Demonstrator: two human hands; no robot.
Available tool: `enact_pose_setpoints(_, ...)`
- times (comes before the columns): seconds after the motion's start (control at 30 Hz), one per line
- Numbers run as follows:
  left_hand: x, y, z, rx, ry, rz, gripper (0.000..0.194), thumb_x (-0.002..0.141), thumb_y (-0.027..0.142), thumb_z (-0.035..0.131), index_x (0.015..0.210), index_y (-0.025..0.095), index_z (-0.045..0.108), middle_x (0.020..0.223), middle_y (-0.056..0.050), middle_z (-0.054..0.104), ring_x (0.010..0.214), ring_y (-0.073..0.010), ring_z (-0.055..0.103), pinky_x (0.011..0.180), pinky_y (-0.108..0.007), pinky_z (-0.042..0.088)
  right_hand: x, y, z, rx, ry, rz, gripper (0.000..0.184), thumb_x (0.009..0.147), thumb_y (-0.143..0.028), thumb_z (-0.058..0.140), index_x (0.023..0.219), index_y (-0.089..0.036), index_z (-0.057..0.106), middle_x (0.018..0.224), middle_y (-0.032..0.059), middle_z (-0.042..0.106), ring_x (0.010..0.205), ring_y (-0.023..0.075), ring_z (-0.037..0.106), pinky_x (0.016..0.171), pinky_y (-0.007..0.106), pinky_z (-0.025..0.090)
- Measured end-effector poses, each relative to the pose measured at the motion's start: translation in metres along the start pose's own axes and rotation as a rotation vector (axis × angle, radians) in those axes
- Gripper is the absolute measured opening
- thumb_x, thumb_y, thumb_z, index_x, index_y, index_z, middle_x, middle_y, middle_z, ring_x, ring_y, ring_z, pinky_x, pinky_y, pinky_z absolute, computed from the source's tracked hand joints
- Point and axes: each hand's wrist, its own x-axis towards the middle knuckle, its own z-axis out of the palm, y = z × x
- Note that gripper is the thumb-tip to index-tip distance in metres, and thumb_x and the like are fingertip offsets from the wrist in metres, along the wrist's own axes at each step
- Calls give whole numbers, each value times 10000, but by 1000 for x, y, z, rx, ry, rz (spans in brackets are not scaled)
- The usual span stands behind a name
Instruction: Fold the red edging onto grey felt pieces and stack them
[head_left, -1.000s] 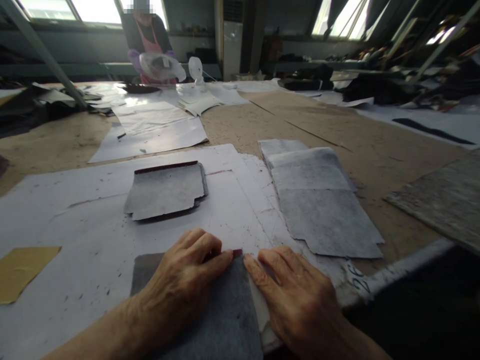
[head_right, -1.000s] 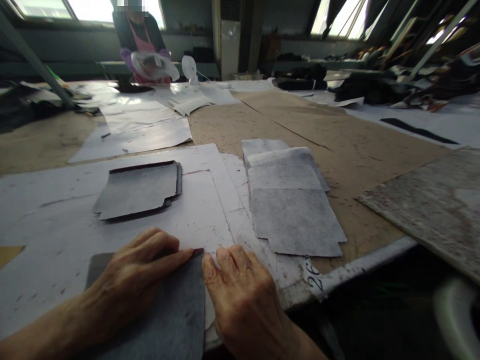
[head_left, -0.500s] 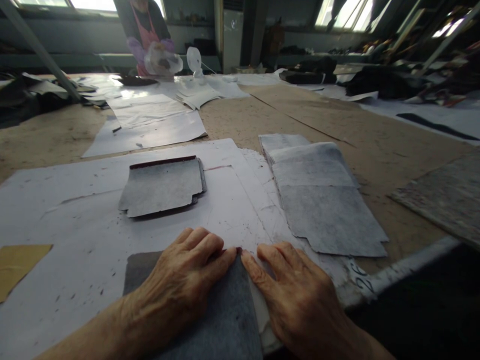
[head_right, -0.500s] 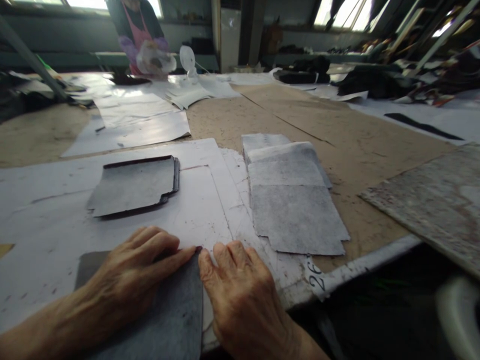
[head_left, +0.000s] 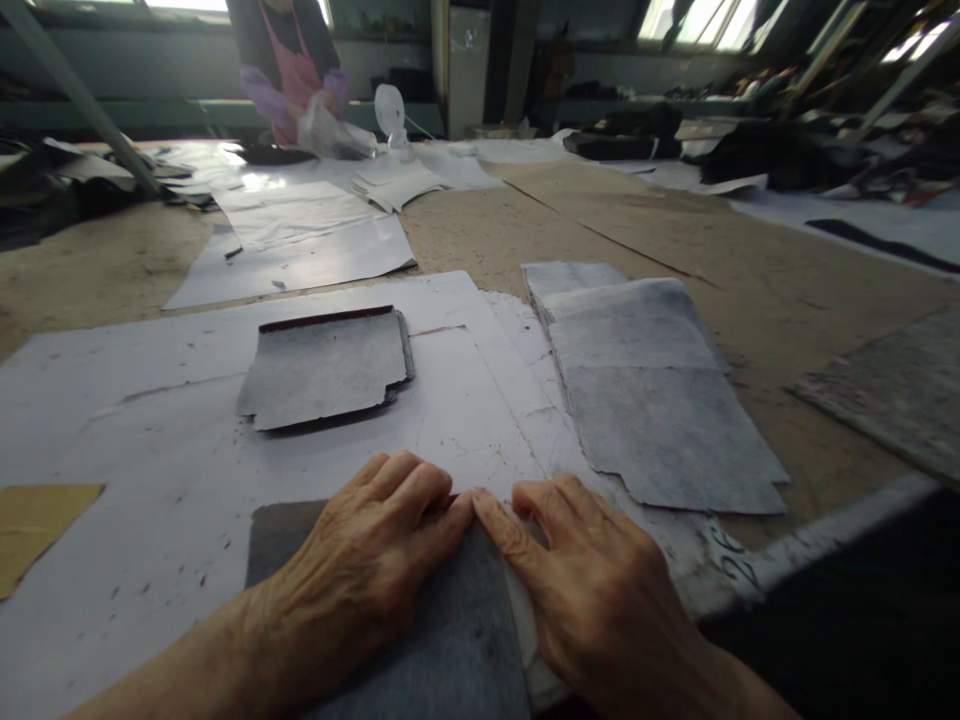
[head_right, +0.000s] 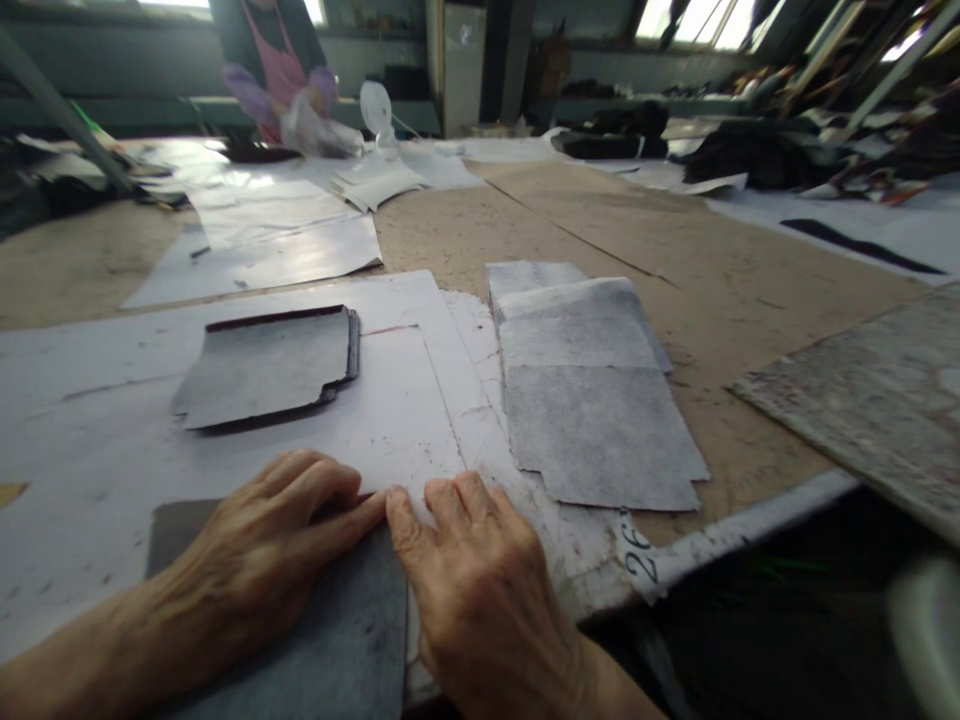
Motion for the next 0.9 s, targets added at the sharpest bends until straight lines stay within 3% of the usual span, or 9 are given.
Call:
enact_pose_setpoints(0.23,-15,-11,-10,59,54,-2,368,818,-7,369,1135,121,505,1064,-90,485,923,-184,452,789,-344,443,-3,-2,-1,-117,-108,-66,352,852,-64,319,1069,-54,596,876,112,585,775,229,500,622,374,458)
enact_pose_setpoints(0.4,-27,-21,-23,25,22,18,404,792,-59,346,1107,119,525,964,-73,503,867,-154,473,733,-281,459,-4,-3,1,-158,-65,-91,357,869,-67,298,1039,-39,611,911,127,607,828,247,516,667,396,454)
enact_pose_setpoints(0.6,-31,-23,-25,86,-69,73,319,885,60,324,1171,91,461,935,-96,529,846,-194,470,733,-357,440,0,-4,0,-109,-152,-232,342,862,-27,313,1103,-10,556,1208,107,523,1141,291,395,909,445,343)
enact_pose_setpoints(0.73,-31,-23,-24,85,-119,106,307,905,93,301,1177,80,443,925,-96,542,825,-185,481,730,-342,429,8,-2,-2,15,-168,-228,361,866,-19,277,1111,-4,541,1128,106,567,1041,234,470,927,418,353)
enact_pose_setpoints(0.9,-31,-27,-20,115,-84,88,291,904,78,299,1128,104,484,902,-82,544,784,-170,478,703,-334,396,13,9,-6,111,-222,-210,361,845,-19,301,1085,-45,569,1112,100,576,996,218,498,897,419,410)
